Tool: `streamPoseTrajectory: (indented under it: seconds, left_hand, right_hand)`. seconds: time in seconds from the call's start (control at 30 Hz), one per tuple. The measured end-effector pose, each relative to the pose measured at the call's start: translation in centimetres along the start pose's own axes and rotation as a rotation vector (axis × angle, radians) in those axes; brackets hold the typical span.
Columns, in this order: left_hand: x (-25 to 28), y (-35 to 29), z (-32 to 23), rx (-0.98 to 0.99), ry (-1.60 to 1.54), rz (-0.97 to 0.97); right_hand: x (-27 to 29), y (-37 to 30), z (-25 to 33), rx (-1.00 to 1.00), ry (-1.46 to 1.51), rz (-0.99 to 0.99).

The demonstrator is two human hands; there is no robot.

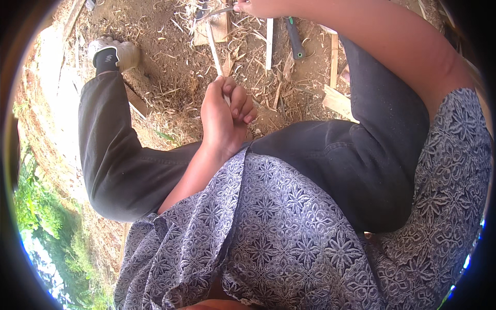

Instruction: The person sits on the ground and uses a knife to shave thin strips from a small piece of wood held between their legs. They repeatedly scrape the blade along the wood to produce fine shavings, occasionally adjusting the wood's position.

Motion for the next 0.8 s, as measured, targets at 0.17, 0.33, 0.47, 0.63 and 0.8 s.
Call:
streamPoseTrajectory:
  seconds: [0.17, 0.33, 0.47, 0.63, 0.8]
  left_hand:
    - [-0.1, -0.1, -0.1, 0.006, -0.043, 0.023]
    - [-0.2, -0.1, 0.0, -0.010, -0.006, -0.011]
    - [-0.2, 0.0, 0.2, -0.010, 0.000, -0.045]
    - [0.0, 0.1, 0.6, -0.002, 0.003, -0.056]
    - [0.1, 0.2, 0.8, -0.018, -0.004, -0.065]
  right_hand:
    - [-0.2, -5.5, 4.7, 0.085, 0.032, 0.164]
    - [-2.3, -6.0, 4.8, 0.158, 0.064, 0.131]
    - [-2.5, -6.0, 5.2, 0.201, 0.034, 0.081]
    - [-2.9, -6.0, 5.1, 0.195, -0.011, 0.031]
    - [-0.6, -6.4, 7.1, 0.083, -0.050, 0.180]
Point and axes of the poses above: each hand's wrist, its own y-axis towards the middle knuckle, its own x-axis out of the back of the hand, z = x × y, the point moved 6 cm from there along y, towards the middle knuckle, and after that the axes turned 1 degree about y, right-handed, at the moved point
